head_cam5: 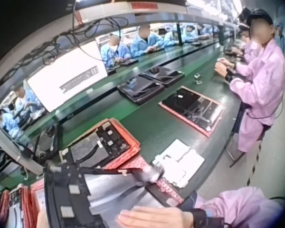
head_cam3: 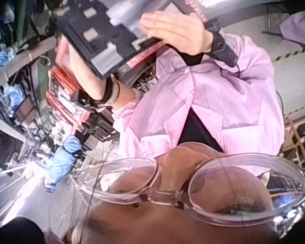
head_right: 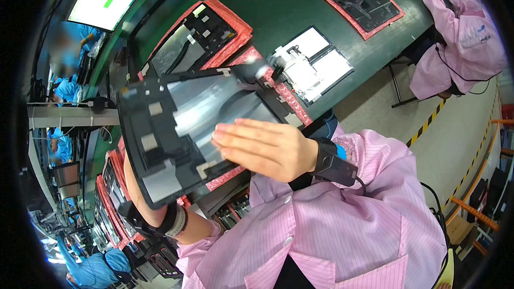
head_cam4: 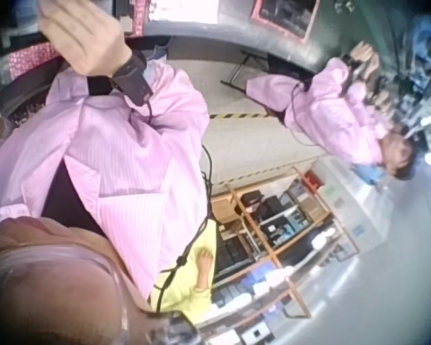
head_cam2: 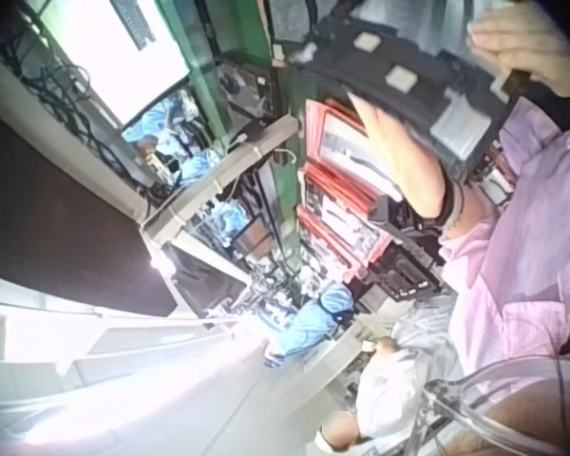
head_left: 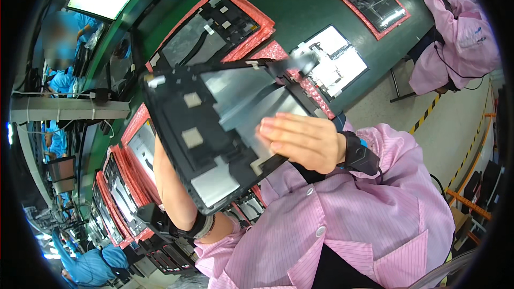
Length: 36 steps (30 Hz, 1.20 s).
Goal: Assembling internal components and performing functional screen testing on tablet computers at an assembly line.
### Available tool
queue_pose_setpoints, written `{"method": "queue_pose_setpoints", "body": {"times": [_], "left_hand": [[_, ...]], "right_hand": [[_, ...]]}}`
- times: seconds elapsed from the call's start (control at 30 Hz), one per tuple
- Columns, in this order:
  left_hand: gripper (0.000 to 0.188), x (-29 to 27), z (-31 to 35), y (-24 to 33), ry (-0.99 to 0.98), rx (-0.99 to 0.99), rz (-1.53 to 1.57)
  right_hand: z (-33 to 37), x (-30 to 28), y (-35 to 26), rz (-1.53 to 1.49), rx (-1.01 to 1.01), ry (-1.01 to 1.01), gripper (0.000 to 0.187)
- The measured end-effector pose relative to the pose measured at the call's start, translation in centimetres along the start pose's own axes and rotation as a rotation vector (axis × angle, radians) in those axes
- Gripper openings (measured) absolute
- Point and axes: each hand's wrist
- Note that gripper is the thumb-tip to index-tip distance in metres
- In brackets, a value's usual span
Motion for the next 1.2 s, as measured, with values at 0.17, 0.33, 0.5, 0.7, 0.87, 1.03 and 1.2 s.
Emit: {"method": "queue_pose_setpoints", "body": {"times": [0.17,0.33,0.5,0.7,0.87,1.03,1.2], "left_hand": [[0.048,-1.7,2.2,-4.3,0.183,-0.046,0.098],[0.045,-1.3,2.5,-8.1,0.377,-0.194,0.294],[0.041,0.3,2.3,-10.7,0.416,-0.131,0.192],[0.040,1.5,0.7,-13.1,0.292,-0.084,0.198],[0.037,1.9,-0.5,-14.9,0.328,-0.016,-0.177],[0.036,1.9,-0.6,-15.2,0.371,0.066,-0.591],[0.038,1.5,0.1,-15.2,0.373,0.065,-0.700]], "right_hand": [[0.8,0.7,-0.7,-0.108,-0.070,-0.215,0.023],[1.8,2.2,-1.1,-0.133,-0.158,-0.370,0.030],[2.5,2.5,-0.8,-0.102,-0.197,-0.422,0.029],[3.4,1.9,-0.2,-0.045,-0.194,-0.444,0.031],[4.3,2.0,0.4,-0.057,-0.152,-0.516,0.029],[4.6,2.6,0.4,-0.069,-0.152,-0.532,0.032],[4.6,3.3,0.1,-0.110,-0.161,-0.533,0.033]]}}
Point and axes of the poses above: each hand's wrist, its own z-axis away from the middle knuckle, its own x-axis out of the palm, y = z × x, and after that the axes turned 7 degrees about -x, right-handed
